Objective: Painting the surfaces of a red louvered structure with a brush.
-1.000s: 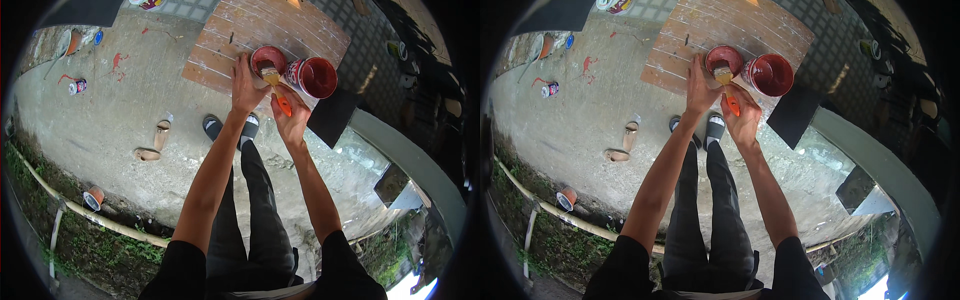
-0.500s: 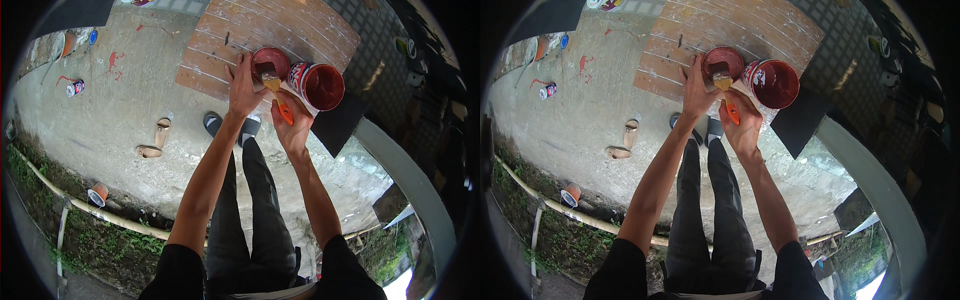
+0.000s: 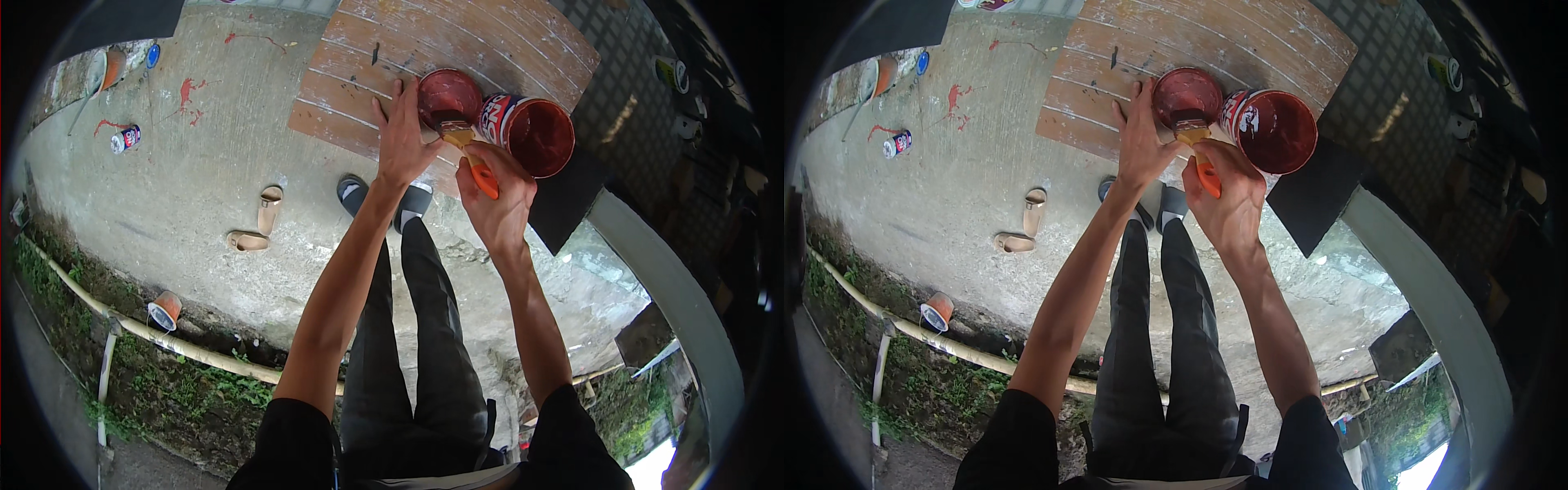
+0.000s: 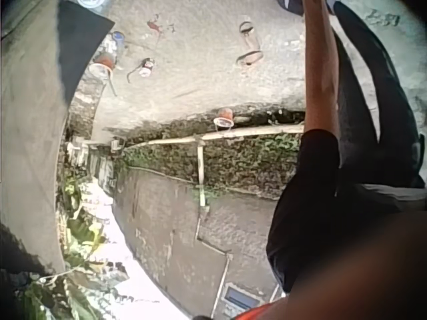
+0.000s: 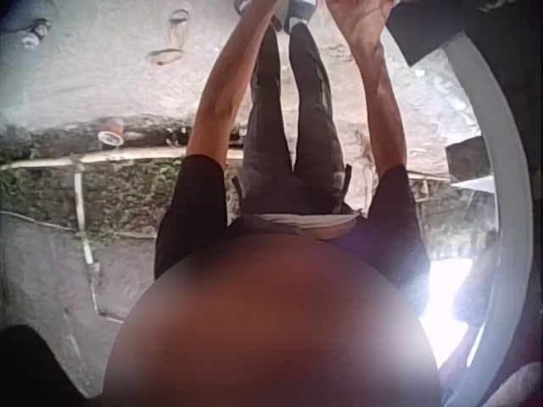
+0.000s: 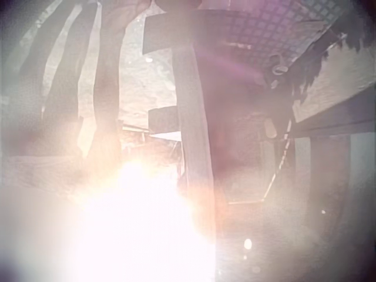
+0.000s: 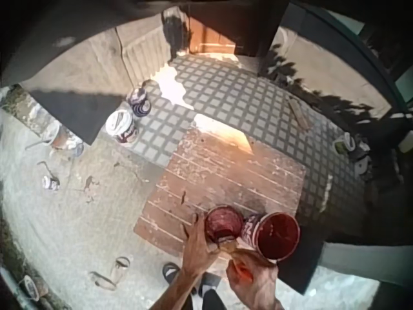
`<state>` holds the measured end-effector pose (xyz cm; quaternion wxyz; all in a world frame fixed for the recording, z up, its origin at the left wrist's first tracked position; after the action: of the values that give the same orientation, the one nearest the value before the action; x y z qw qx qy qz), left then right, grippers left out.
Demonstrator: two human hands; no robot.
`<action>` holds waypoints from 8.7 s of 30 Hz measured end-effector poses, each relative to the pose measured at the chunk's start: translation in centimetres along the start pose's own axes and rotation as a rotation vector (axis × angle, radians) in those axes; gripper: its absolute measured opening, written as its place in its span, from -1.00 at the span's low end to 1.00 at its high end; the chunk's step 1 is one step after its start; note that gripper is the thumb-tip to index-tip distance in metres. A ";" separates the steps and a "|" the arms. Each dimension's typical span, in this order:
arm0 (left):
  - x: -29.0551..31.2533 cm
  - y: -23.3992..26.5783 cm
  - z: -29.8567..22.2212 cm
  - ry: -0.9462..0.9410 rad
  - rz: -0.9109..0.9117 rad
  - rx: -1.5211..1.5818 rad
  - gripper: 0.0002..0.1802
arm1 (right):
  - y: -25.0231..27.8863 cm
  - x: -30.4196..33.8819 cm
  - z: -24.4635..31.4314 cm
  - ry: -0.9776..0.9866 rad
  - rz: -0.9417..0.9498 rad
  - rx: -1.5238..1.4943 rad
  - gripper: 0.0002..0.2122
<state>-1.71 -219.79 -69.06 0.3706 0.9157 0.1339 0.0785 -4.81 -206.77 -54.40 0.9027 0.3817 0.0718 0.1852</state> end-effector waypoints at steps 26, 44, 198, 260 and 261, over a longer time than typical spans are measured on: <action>2.1 1.2 0.3 0.083 -0.163 -0.044 0.37 | -5.0 4.0 -3.3 -0.436 -0.477 -0.865 -0.84; 1.9 1.2 -0.2 0.149 -0.201 -0.077 0.36 | -3.5 4.9 -2.9 -0.403 -0.391 -0.551 -0.84; 30.2 10.4 11.6 0.705 -0.082 -0.007 0.17 | 3.4 11.9 -1.5 -0.693 -0.244 -1.809 -0.68; 63.5 -58.1 -89.1 -0.697 1.303 -0.548 -0.32 | 34.0 126.4 -21.7 -2.203 -1.924 -0.154 -0.67; 64.9 -59.3 -92.7 -0.720 1.298 -0.517 -0.32 | 35.2 127.3 -23.8 -2.251 -1.791 -0.066 -0.66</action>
<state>26.41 -98.26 -41.63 0.4725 0.6649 -0.5785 0.0065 96.15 -118.92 -44.31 0.2978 0.1291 -0.4592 -0.8269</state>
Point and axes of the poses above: each hand's wrist, its own x-axis away from the middle knuckle, its own y-axis out of the back of the hand, z = x × y, the point moved 6 cm from there along -x, towards the middle knuckle, and after that the axes turned 4 degrees about -x, right-handed, at the moved point
